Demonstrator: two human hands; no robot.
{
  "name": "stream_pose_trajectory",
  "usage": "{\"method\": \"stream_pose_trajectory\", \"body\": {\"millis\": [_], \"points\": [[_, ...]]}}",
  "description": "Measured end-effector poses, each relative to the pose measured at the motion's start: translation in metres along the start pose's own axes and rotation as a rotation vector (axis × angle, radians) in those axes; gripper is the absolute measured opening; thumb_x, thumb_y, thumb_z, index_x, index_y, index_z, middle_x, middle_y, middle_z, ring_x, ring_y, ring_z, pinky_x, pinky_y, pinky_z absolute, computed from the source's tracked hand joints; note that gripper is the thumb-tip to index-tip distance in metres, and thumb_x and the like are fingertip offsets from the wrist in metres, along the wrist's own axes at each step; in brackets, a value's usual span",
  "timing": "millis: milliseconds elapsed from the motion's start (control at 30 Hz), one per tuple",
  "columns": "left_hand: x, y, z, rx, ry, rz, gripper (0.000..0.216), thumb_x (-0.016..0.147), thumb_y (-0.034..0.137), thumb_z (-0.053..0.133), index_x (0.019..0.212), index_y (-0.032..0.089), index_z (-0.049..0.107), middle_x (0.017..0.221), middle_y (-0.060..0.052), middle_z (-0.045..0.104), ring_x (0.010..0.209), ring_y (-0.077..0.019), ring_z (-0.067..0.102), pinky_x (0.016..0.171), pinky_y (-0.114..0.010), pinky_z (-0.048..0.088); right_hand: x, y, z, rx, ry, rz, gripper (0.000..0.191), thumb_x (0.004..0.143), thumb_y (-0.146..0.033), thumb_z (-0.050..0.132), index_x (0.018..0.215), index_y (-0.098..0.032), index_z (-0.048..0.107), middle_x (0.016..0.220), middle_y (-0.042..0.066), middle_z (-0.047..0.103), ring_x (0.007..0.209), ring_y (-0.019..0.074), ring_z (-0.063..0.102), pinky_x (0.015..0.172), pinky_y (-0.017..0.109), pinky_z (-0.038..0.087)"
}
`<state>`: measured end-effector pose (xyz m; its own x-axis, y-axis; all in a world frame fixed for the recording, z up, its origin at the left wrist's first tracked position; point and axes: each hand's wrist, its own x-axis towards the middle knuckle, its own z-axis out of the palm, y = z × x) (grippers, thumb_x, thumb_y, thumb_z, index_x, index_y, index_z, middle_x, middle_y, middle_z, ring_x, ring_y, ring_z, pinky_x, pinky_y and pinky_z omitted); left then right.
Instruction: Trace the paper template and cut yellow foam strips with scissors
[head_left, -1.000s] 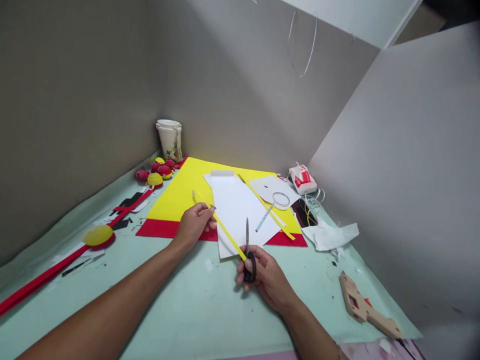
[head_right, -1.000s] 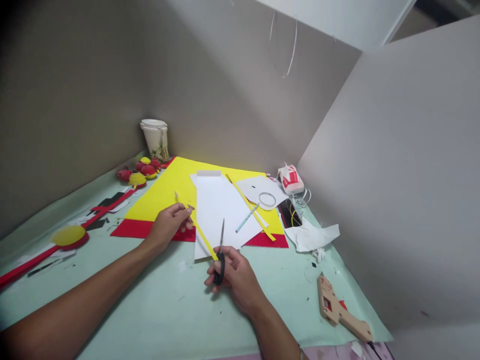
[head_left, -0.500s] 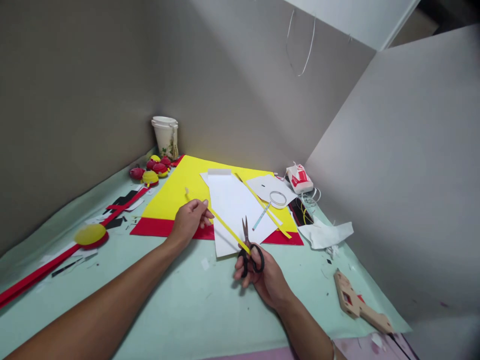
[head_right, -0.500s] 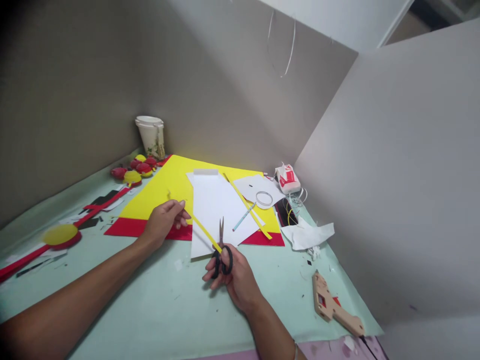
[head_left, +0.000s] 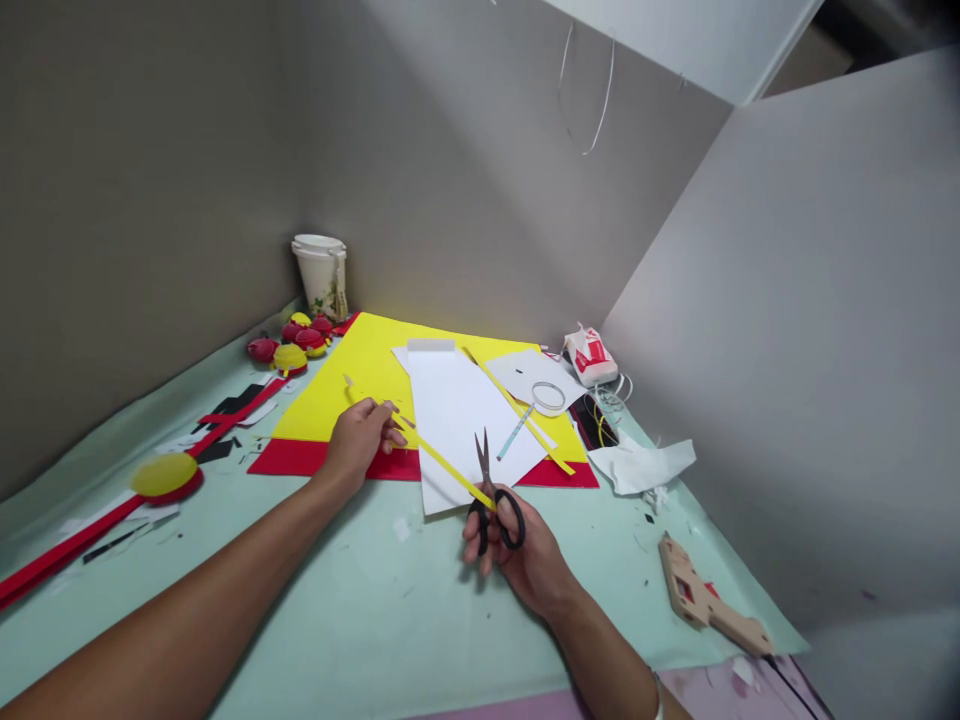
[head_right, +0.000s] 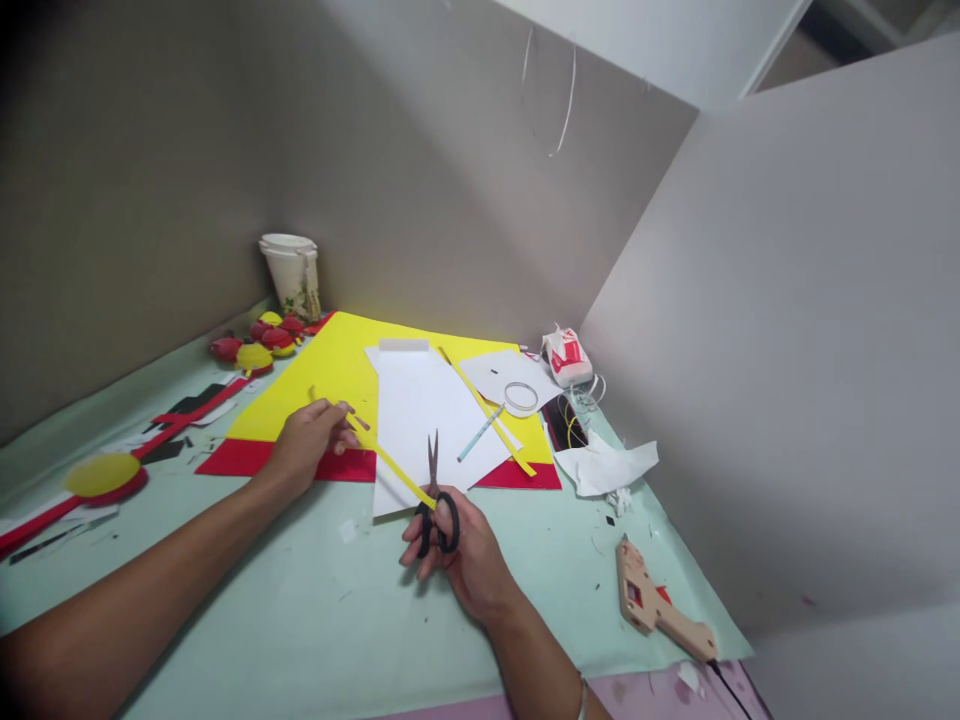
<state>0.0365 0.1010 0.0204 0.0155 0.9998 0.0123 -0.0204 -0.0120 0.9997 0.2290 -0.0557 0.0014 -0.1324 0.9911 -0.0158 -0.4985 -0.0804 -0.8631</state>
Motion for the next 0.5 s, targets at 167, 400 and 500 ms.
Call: {"method": "stream_pose_trajectory", "body": {"millis": [167,400,500], "points": [[0.0012,-0.0010,-0.0026,0.010,-0.009,-0.011,0.017,0.076,0.033,0.058,0.076,0.016,0.058,0.050,-0.001,0.063,0.039,-0.0110,0.049,0.044,-0.023,0.038,0.0017,0.0011,-0.0036,-0.051,0.198,-0.128,0.034,0.090,-0.045,0.058,0.107,-0.015,0.060,0.073,0.002,0.065,0.054,0.0107,0.063,0.038,0.013,0.041],[0.0031,-0.0018,-0.0030,-0.004,-0.047,-0.013,0.019,0.075,0.035,0.059,0.077,0.016,0.058,0.049,0.000,0.062,0.043,-0.0118,0.051,0.045,-0.022,0.038,0.0003,0.0001,-0.0045,-0.202,0.378,-0.227,0.037,0.088,-0.049,0.058,0.108,-0.018,0.057,0.072,-0.002,0.059,0.051,0.0081,0.058,0.038,0.014,0.034],[0.0042,-0.0049,-0.0023,-0.005,-0.102,-0.021,0.022,0.073,0.038,0.064,0.071,0.018,0.056,0.051,-0.001,0.063,0.045,-0.0121,0.052,0.047,-0.023,0.040,0.0010,0.0039,-0.0009,-0.316,0.395,-0.201,0.039,0.086,-0.046,0.061,0.114,-0.019,0.052,0.070,-0.003,0.058,0.048,0.0083,0.055,0.040,0.016,0.034]]}}
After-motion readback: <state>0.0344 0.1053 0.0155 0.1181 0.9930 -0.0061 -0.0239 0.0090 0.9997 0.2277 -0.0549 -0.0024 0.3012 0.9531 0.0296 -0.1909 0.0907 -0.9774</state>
